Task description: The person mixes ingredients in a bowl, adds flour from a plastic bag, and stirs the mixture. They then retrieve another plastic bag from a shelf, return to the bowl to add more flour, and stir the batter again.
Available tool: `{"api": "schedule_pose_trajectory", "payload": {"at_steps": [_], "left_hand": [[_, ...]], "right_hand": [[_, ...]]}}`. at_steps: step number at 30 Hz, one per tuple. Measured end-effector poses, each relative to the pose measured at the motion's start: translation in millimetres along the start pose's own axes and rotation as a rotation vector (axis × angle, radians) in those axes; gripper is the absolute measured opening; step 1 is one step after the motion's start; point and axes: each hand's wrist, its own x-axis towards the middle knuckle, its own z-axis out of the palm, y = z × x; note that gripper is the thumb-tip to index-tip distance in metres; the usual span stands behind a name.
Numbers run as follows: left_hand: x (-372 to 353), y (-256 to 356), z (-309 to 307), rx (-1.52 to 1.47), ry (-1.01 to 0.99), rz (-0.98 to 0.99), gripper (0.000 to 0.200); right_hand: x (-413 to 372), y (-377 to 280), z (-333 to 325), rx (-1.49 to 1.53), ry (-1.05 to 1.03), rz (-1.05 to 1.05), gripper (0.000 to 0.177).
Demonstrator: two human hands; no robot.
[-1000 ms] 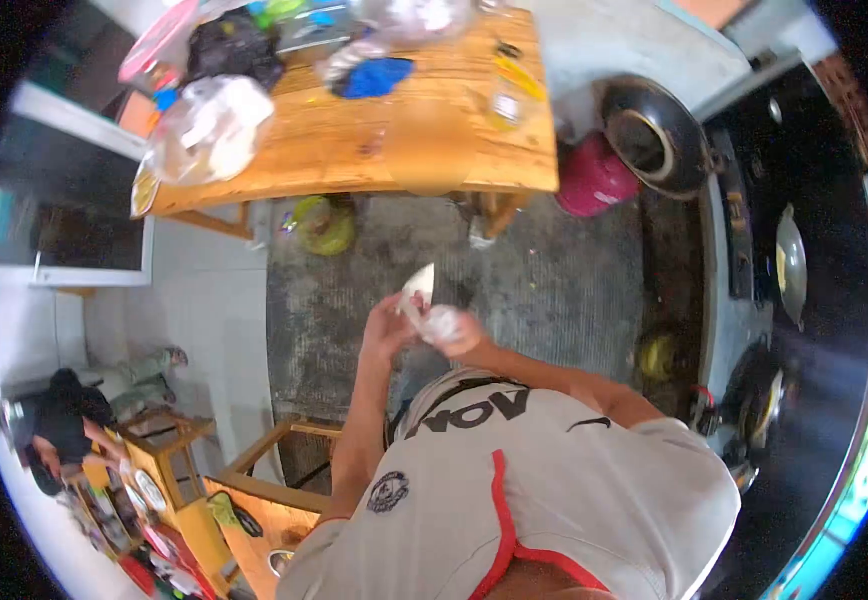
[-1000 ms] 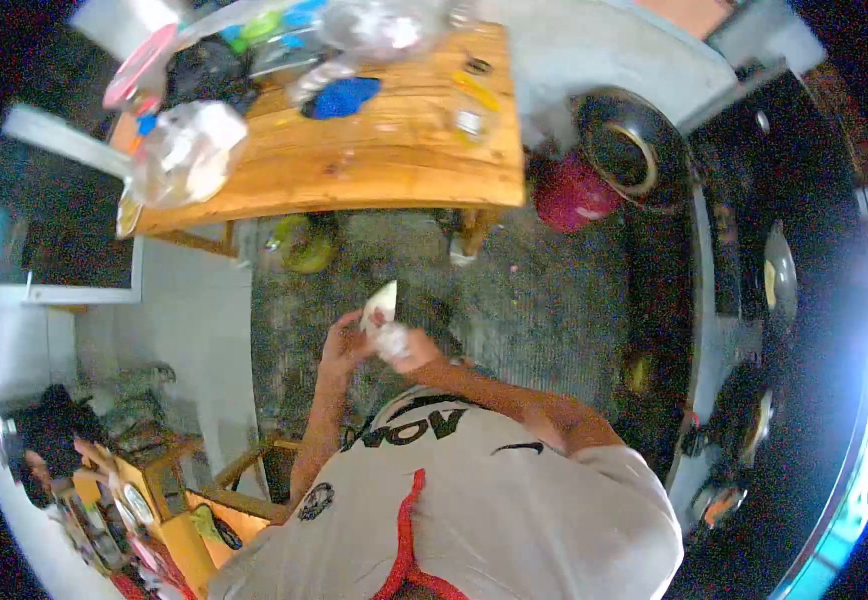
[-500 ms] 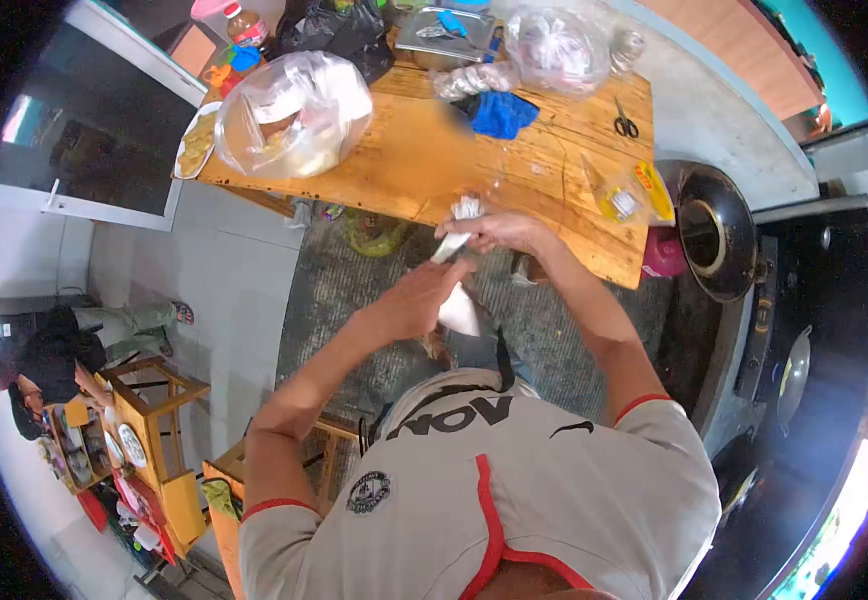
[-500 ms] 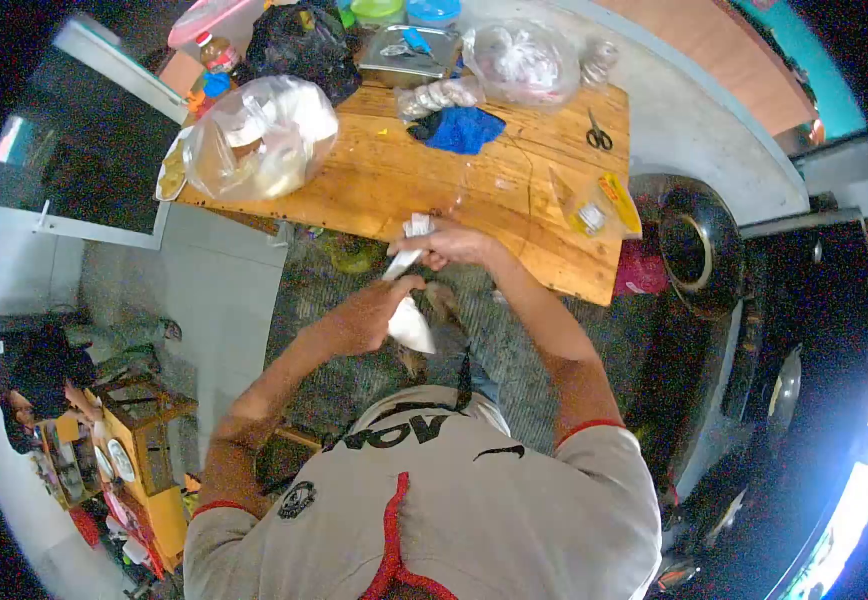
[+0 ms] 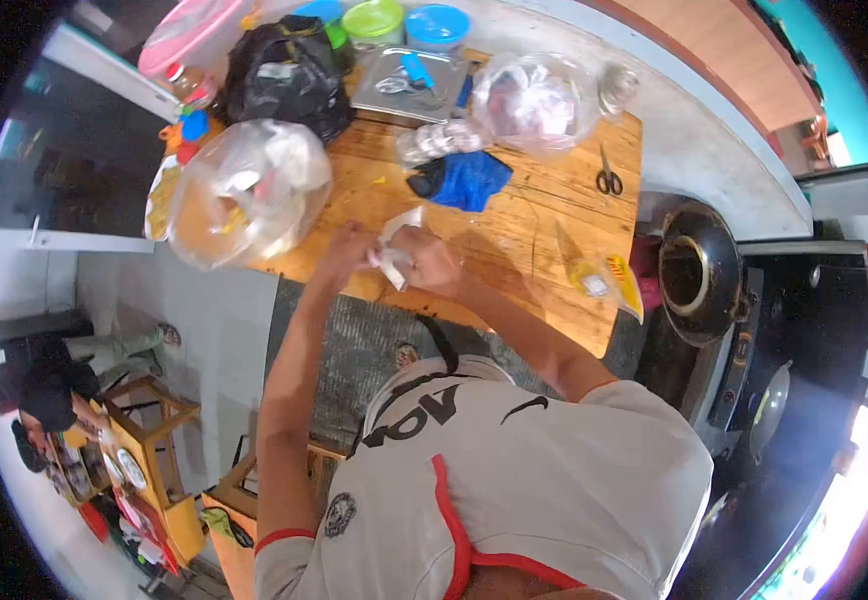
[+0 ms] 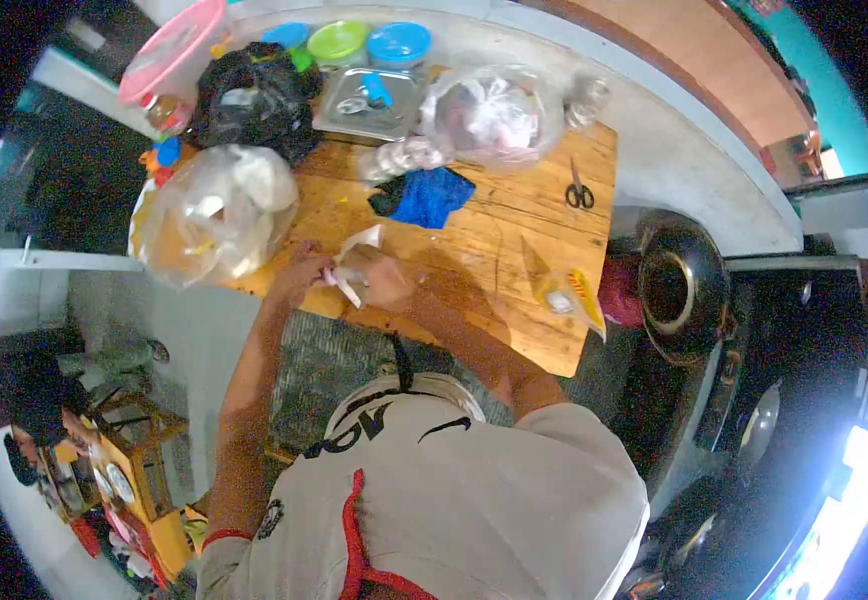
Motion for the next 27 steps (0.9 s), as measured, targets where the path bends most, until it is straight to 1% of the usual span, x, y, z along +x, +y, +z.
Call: {"api": "schedule_pose_trajectory", "payload": {"at_steps": [2,5,6,8,9,10,12,13,14,16,17,20,21,23,25,26,27], "left_hand": [[11,-7,-6,-0.144,-0.025,-0.121,0.029],[14,-5,0,-0.075,0.064,-0.061,0.032],[21,-10,-1,0.019,0.043,0.024,0.032],[29,-31,-9,0.204,0.021,0.186,0.032],[28,-32,-7,0.364,0.069,0.257,0.033],[28,-30,2,0.524,0.125,0.323,0.034],[20,-22,12,0.754,0.157,0.41,0.034],[13,-9,19,0.817,0.127,0.435,0.034],[7,3,23,0.882,0.093,0.461,0.034],[1,19,29,0.818,0.05,0.567,0.035],[0,22,30,0.786,0.026,0.621,0.037],[4,23,20,0.721,0.014,0.611,0.039],[5,22,16,0.696,0.04,0.61,0.04],[10,16,13,0.646,0.087,0.61,0.042],[12,12,12,0.604,0.178,0.587,0.042],[13,10,12,0.581,0.216,0.576,0.041],[12,14,11,0.637,0.21,0.572,0.043]], "right_hand": [[3,13,1,-0.038,-0.163,0.034,0.027],[6,29,0,0.012,-0.286,0.068,0.025],[9,34,0,0.042,-0.333,0.079,0.023],[11,39,-5,0.22,-0.394,0.235,0.021],[12,42,-7,0.313,-0.434,0.311,0.02],[12,49,-2,0.305,-0.333,0.262,0.019],[13,66,10,0.288,-0.129,0.16,0.017],[23,50,-8,0.314,-0.328,0.462,0.024],[32,45,-14,0.153,-0.257,0.309,0.028],[44,42,-17,-0.157,-0.099,-0.002,0.038],[47,47,-16,-0.079,-0.138,-0.031,0.037],[55,51,-15,-0.142,-0.228,-0.102,0.021],[64,39,-22,-0.174,-0.308,-0.122,0.02],[65,43,-12,-0.195,-0.231,-0.126,0.019],[69,45,-2,-0.216,-0.155,-0.113,0.019],[70,46,3,-0.219,-0.143,-0.071,0.019],[70,50,7,-0.224,-0.131,-0.029,0.019]]}}
